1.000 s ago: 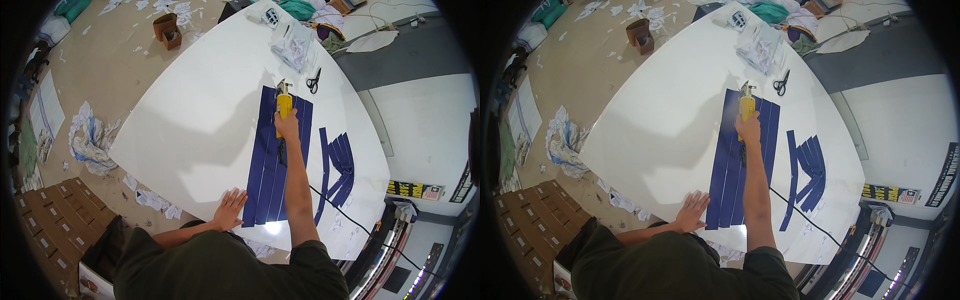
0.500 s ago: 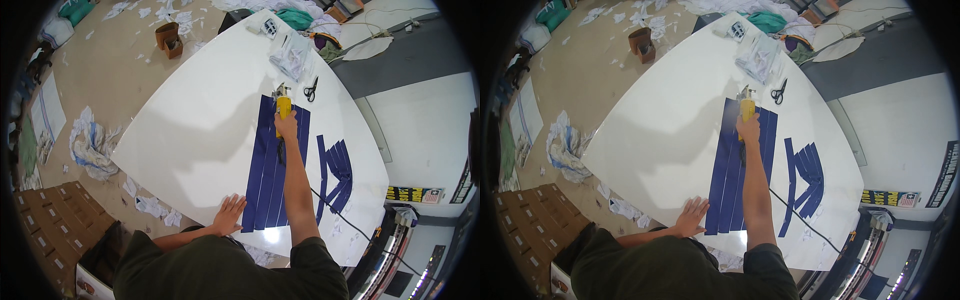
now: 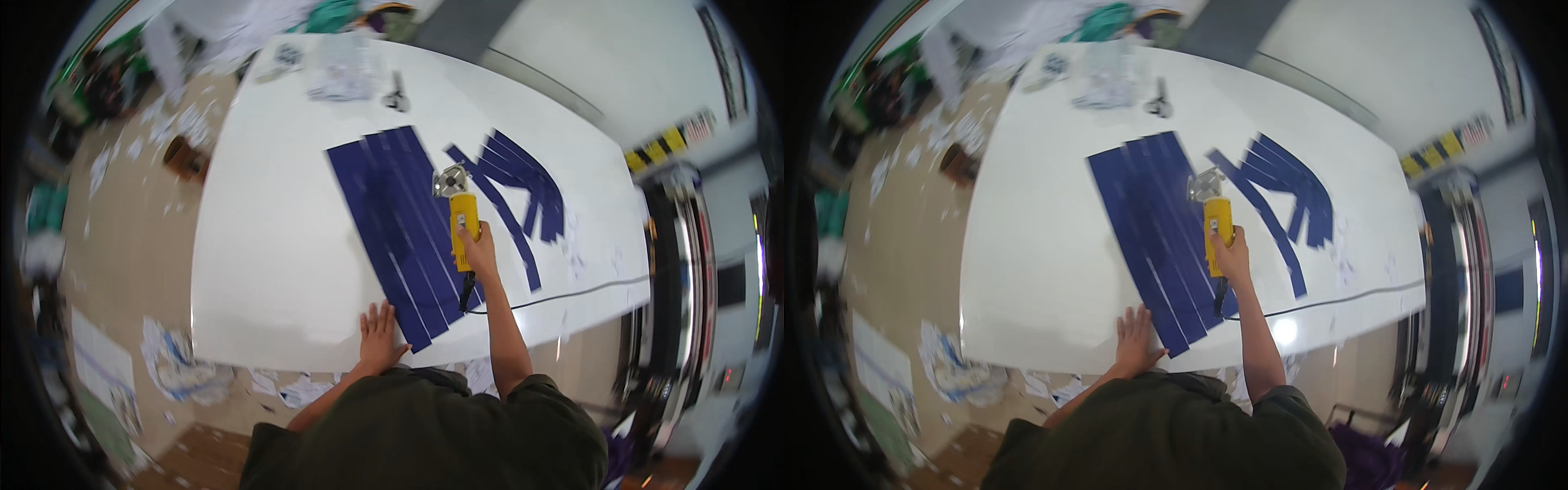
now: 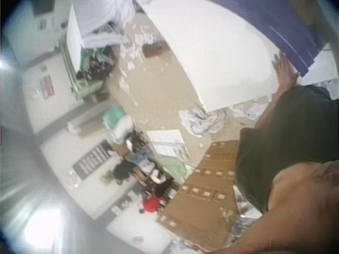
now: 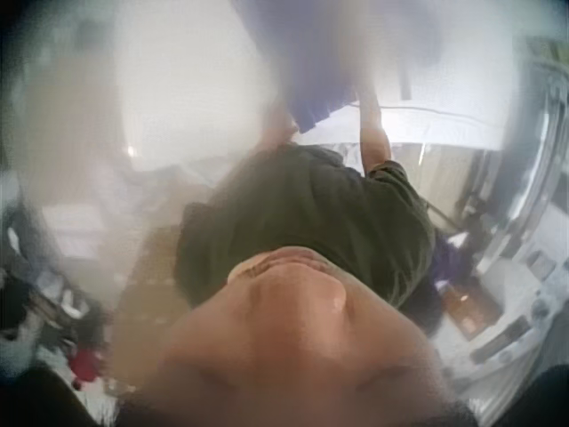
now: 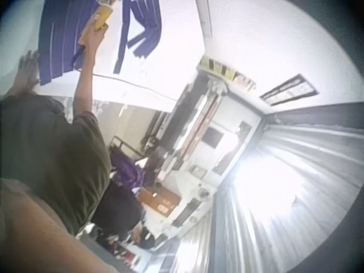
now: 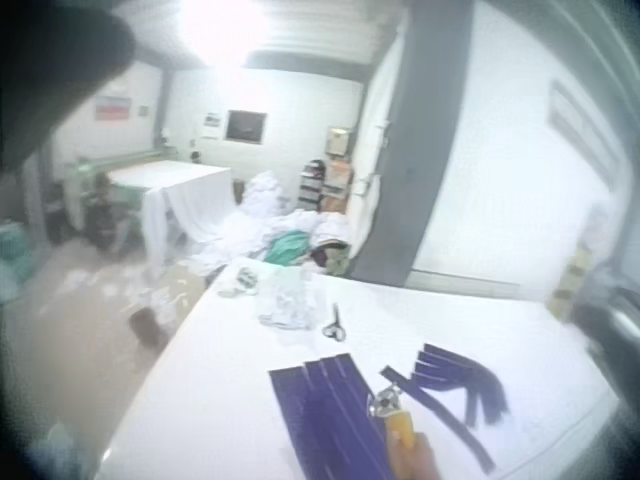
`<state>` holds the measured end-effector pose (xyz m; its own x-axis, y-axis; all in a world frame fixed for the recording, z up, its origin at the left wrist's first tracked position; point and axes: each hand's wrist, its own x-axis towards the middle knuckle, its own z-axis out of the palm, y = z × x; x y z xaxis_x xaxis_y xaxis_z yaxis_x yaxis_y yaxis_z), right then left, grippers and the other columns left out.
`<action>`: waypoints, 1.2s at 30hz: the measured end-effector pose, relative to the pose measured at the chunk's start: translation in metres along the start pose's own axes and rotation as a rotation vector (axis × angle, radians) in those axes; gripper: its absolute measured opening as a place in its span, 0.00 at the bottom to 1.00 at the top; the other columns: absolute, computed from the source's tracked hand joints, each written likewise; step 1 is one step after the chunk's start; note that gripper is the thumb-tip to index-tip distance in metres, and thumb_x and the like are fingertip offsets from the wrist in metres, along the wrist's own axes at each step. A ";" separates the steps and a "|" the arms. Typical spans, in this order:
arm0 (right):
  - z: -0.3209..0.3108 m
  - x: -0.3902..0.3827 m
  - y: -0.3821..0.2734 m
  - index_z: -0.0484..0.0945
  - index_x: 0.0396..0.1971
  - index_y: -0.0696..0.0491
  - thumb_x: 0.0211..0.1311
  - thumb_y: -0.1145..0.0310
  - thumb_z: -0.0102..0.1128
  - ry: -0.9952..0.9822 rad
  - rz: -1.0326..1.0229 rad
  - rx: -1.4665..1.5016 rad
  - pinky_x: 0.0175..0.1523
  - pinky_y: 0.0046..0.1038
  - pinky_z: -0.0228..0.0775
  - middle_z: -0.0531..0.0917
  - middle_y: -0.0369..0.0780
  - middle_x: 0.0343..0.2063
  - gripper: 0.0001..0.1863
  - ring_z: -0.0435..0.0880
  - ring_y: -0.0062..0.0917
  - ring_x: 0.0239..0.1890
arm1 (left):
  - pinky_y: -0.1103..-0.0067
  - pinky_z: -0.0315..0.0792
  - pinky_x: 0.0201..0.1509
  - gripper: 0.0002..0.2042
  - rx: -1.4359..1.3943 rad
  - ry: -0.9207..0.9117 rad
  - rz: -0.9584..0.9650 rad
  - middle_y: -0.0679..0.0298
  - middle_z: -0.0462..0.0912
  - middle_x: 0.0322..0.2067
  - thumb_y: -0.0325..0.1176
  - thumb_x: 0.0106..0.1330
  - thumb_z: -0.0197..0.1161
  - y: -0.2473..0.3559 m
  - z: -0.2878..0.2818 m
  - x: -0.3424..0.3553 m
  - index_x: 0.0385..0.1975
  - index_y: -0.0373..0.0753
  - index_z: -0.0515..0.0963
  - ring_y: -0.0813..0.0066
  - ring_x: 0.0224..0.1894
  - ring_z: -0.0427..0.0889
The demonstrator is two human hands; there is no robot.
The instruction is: The person uses a yellow electric cutter to slice a large sheet of blue material into long, uniform strips on a white table. After cutting, they fold the strips and place them into a plastic bag.
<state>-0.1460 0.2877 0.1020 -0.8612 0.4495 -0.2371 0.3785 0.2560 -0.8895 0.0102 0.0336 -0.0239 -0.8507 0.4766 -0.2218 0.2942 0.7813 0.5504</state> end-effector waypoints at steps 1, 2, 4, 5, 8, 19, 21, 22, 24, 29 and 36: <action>-0.019 -0.014 0.013 0.66 0.53 0.60 0.68 0.58 0.63 0.041 0.040 0.028 0.22 0.28 0.78 0.81 0.45 0.32 0.25 0.84 0.28 0.22 | 0.52 0.31 0.81 0.56 0.011 -0.017 -0.014 0.54 0.42 0.79 0.61 0.55 0.71 0.004 -0.002 0.002 0.77 0.36 0.48 0.48 0.80 0.34; -0.037 -0.028 0.027 0.66 0.53 0.60 0.68 0.58 0.63 0.082 0.081 0.057 0.22 0.28 0.78 0.81 0.45 0.32 0.25 0.84 0.28 0.22 | 0.52 0.30 0.81 0.56 0.023 -0.034 -0.029 0.53 0.42 0.79 0.61 0.55 0.71 0.006 -0.001 0.003 0.77 0.36 0.48 0.47 0.80 0.34; -0.075 -0.046 0.060 0.66 0.53 0.59 0.67 0.58 0.64 0.197 0.108 0.087 0.23 0.30 0.78 0.81 0.46 0.32 0.26 0.85 0.29 0.22 | 0.49 0.29 0.79 0.56 -0.005 0.019 0.022 0.50 0.42 0.78 0.62 0.58 0.69 0.002 0.008 0.002 0.77 0.34 0.47 0.43 0.80 0.33; -0.095 -0.054 0.082 0.66 0.54 0.59 0.67 0.58 0.64 0.259 0.110 0.101 0.23 0.30 0.78 0.82 0.46 0.31 0.26 0.85 0.29 0.23 | 0.48 0.29 0.79 0.55 -0.002 0.033 0.035 0.49 0.43 0.78 0.62 0.58 0.68 0.003 0.011 0.001 0.77 0.33 0.47 0.41 0.79 0.33; -0.149 -0.084 0.118 0.66 0.53 0.60 0.66 0.59 0.64 0.416 0.192 0.189 0.23 0.32 0.79 0.82 0.46 0.31 0.26 0.85 0.29 0.23 | 0.45 0.28 0.77 0.54 0.010 0.046 0.024 0.45 0.43 0.77 0.62 0.61 0.64 0.007 0.017 0.000 0.76 0.32 0.46 0.37 0.79 0.34; -0.360 -0.071 0.286 0.65 0.53 0.61 0.65 0.53 0.64 0.848 0.308 0.347 0.23 0.32 0.77 0.81 0.46 0.30 0.30 0.84 0.30 0.21 | 0.42 0.34 0.76 0.43 0.033 0.247 -0.243 0.42 0.56 0.73 0.56 0.69 0.58 0.062 0.027 0.021 0.72 0.27 0.55 0.35 0.77 0.46; -0.401 -0.058 0.311 0.65 0.52 0.61 0.66 0.52 0.64 0.897 0.334 0.377 0.22 0.33 0.77 0.81 0.46 0.30 0.30 0.84 0.31 0.21 | 0.42 0.34 0.76 0.42 0.077 0.260 -0.315 0.42 0.55 0.73 0.56 0.70 0.58 0.072 0.033 0.035 0.72 0.28 0.55 0.37 0.77 0.46; -0.417 -0.051 0.321 0.65 0.52 0.61 0.66 0.51 0.64 0.921 0.340 0.393 0.22 0.33 0.77 0.81 0.46 0.29 0.30 0.84 0.32 0.20 | 0.42 0.34 0.76 0.42 0.101 0.269 -0.356 0.42 0.55 0.73 0.56 0.70 0.58 0.077 0.035 0.040 0.72 0.28 0.55 0.38 0.77 0.46; -0.451 -0.035 0.333 0.65 0.50 0.61 0.66 0.52 0.64 0.921 0.354 0.409 0.22 0.33 0.78 0.81 0.47 0.29 0.29 0.84 0.33 0.21 | 0.44 0.34 0.77 0.42 0.115 0.282 -0.414 0.43 0.52 0.74 0.56 0.69 0.58 0.095 0.041 0.049 0.73 0.29 0.55 0.39 0.78 0.45; -0.518 0.015 0.376 0.66 0.46 0.64 0.67 0.51 0.64 0.918 0.343 0.412 0.22 0.33 0.78 0.81 0.47 0.28 0.29 0.84 0.34 0.20 | 0.45 0.34 0.77 0.43 0.106 0.304 -0.399 0.42 0.49 0.76 0.56 0.68 0.60 0.139 0.062 0.070 0.73 0.29 0.56 0.38 0.78 0.44; -0.587 0.059 0.424 0.72 0.47 0.69 0.64 0.41 0.61 0.726 0.377 0.273 0.30 0.37 0.83 0.83 0.50 0.33 0.38 0.87 0.39 0.28 | 0.45 0.41 0.76 0.40 0.166 0.312 -0.275 0.41 0.52 0.74 0.54 0.68 0.61 0.186 0.070 0.130 0.70 0.29 0.60 0.37 0.77 0.49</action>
<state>0.1625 0.9257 -0.0597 -0.2291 0.9229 -0.3096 0.4204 -0.1930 -0.8866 -0.0148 0.2694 -0.0070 -0.9902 0.1182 -0.0746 0.0835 0.9282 0.3626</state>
